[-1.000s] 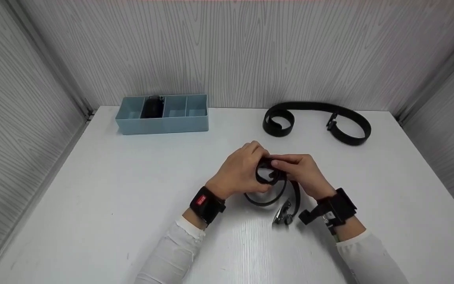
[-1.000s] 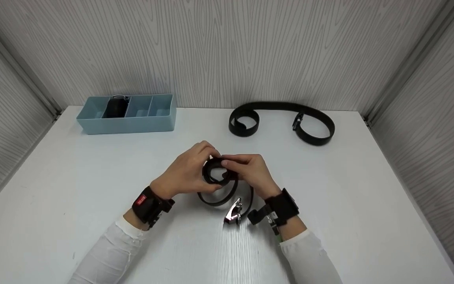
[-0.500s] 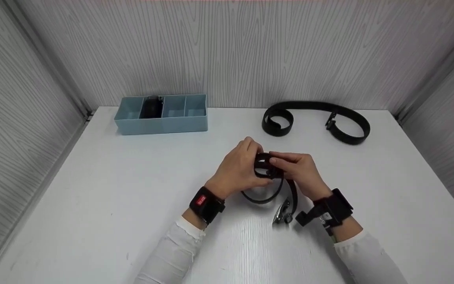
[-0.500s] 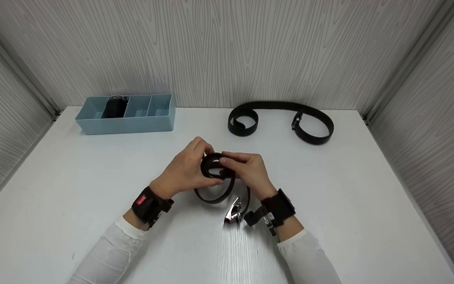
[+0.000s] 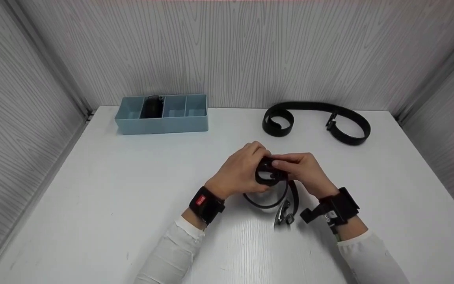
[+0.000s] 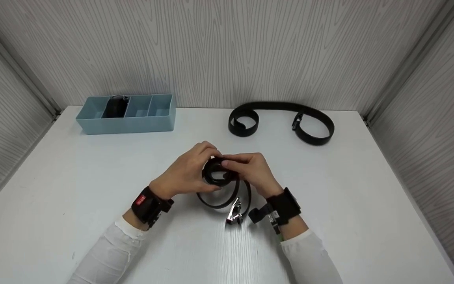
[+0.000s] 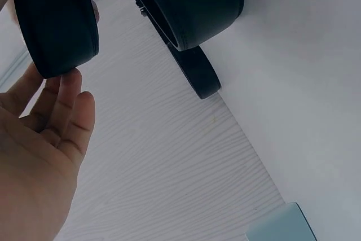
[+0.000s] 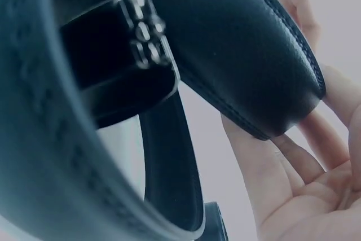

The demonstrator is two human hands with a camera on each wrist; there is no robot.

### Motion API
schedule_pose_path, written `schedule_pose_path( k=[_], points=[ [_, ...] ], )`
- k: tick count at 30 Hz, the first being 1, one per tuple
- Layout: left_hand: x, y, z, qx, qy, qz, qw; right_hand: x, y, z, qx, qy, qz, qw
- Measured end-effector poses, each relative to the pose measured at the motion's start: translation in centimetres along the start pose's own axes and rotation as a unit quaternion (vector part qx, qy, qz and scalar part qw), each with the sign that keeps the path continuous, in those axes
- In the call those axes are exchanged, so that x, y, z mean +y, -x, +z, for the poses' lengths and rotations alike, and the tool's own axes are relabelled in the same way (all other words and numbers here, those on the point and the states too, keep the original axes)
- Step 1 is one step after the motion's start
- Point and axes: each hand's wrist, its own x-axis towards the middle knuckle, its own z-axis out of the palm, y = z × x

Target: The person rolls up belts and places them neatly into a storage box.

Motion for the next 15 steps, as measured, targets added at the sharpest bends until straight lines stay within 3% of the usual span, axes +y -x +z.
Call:
schedule_pose_path(
  k=[5,9,15],
  points=[
    [0.1,-0.2,0.1,0.031,-0.024,-0.012,0.9992,-0.1,-0.1,0.4,0.024,-0.019,-0.003,1.0],
    [0.2,-0.2,0.1,0.055,-0.036,-0.047,0.9967,-0.1,-0.1,0.9,0.047,-0.034,-0.002,0.998],
    [0.2,0.0,0.0,0.05,-0.04,-0.071,0.9954,-0.1,-0.1,1.1,0.05,-0.037,-0.007,0.998]
  ],
)
